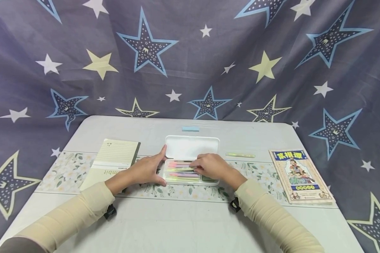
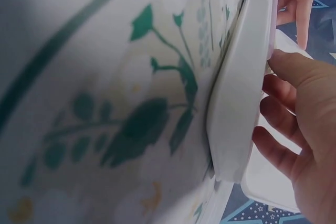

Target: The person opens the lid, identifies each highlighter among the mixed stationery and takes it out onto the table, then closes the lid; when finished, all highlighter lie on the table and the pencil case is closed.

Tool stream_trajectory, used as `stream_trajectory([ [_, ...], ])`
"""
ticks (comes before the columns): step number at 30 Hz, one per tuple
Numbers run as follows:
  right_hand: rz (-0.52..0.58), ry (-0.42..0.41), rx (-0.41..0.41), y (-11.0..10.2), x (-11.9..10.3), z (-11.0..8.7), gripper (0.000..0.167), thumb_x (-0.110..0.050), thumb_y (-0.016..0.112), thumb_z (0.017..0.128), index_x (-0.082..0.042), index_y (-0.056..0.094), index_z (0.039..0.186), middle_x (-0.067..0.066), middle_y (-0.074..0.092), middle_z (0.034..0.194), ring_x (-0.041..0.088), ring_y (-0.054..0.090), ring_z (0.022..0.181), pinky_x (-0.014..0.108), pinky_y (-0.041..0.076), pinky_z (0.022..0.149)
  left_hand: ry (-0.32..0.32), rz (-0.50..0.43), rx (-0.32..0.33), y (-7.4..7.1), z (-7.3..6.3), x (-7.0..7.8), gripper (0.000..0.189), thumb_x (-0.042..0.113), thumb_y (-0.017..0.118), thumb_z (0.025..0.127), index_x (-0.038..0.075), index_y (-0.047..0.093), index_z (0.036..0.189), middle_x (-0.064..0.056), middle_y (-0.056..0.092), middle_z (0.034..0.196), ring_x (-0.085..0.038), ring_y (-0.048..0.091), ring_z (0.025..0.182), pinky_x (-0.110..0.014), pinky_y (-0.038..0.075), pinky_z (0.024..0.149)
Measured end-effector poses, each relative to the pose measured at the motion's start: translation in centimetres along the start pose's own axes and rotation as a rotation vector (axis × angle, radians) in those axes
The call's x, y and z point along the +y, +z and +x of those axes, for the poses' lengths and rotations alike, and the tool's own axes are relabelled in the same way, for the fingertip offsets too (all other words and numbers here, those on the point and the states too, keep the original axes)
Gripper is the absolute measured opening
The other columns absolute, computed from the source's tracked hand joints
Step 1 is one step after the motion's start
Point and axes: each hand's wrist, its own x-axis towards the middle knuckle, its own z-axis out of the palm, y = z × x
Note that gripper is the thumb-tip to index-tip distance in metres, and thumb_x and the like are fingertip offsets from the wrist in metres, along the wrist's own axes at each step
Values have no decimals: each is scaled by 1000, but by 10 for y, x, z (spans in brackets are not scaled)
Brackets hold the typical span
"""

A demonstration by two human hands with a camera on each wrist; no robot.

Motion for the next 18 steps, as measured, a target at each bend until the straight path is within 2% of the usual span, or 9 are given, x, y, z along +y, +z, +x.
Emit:
stream_trajectory([
  [5,-34,-26,33,2,1,0,23,-19,77,92,-20,80,114,-6,65,76,-1,41,58,16,36,55,-2,-2,2,0,0,0,146,62,87,67,7,-8,164,-3,59,144,-23,61,128,-43,48,108],
  [12,-70,-65,95,2,1,-2,20,-17,79,90,-20,81,110,-6,66,79,1,48,60,16,39,54,-5,5,2,1,0,-1,147,63,87,67,8,-9,164,-2,59,145,-23,61,127,-43,48,108],
  [18,-88,-87,98,-1,2,-4,22,-12,78,89,-18,81,110,-5,65,79,1,45,59,16,38,54,-5,-2,6,1,0,-1,147,63,87,67,8,-9,164,-2,59,143,-22,62,125,-42,49,106],
])
